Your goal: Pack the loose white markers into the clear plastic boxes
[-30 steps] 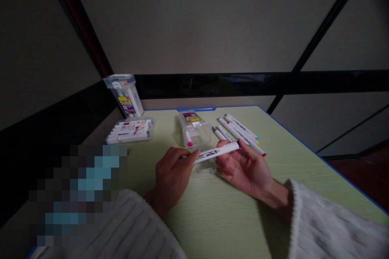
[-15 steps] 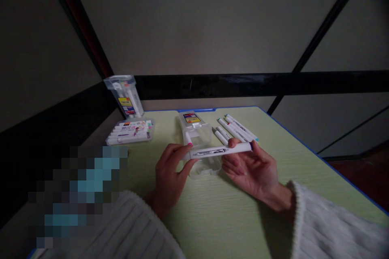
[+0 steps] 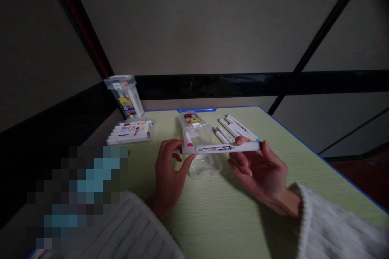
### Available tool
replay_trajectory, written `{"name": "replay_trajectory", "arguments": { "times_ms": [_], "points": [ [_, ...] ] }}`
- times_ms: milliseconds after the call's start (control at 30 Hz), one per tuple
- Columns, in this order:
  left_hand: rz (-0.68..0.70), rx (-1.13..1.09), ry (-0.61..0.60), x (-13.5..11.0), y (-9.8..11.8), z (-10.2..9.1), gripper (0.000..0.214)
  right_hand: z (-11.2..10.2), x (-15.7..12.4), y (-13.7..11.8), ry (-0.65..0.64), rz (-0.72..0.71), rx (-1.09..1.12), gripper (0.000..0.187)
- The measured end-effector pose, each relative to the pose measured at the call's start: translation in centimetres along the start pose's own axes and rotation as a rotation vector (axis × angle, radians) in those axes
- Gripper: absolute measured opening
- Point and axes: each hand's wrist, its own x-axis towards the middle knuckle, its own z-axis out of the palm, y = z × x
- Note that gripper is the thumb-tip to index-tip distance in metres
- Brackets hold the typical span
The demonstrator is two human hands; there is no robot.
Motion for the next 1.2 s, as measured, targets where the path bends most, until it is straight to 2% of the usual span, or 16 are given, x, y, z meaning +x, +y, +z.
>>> {"name": "replay_trajectory", "arguments": {
  "times_ms": [200, 400, 800, 1200],
  "points": [
    [-0.017, -0.078, -0.030, -0.1, -0.1, 0.2, 0.026, -0.2, -0.1, -0.3, 0.054, -0.117, -0.051, 0.033],
    [-0.043, -0.043, -0.009, 0.0, -0.1, 0.2, 0.023, -0.4, 0.1, -0.3, 0.129, -0.157, -0.074, 0.030],
    [-0.013, -0.022, -0.024, -0.1, 0.1, 0.1, 0.019, -0.9, 0.5, 0.6, 0.200, -0.092, -0.048, 0.028],
    [0.036, 0.003, -0.050, 0.1, 0.2, 0.2, 0.020, -1.0, 0.7, 1.4, 0.156, -0.022, -0.065, 0.027]
  ]
}}
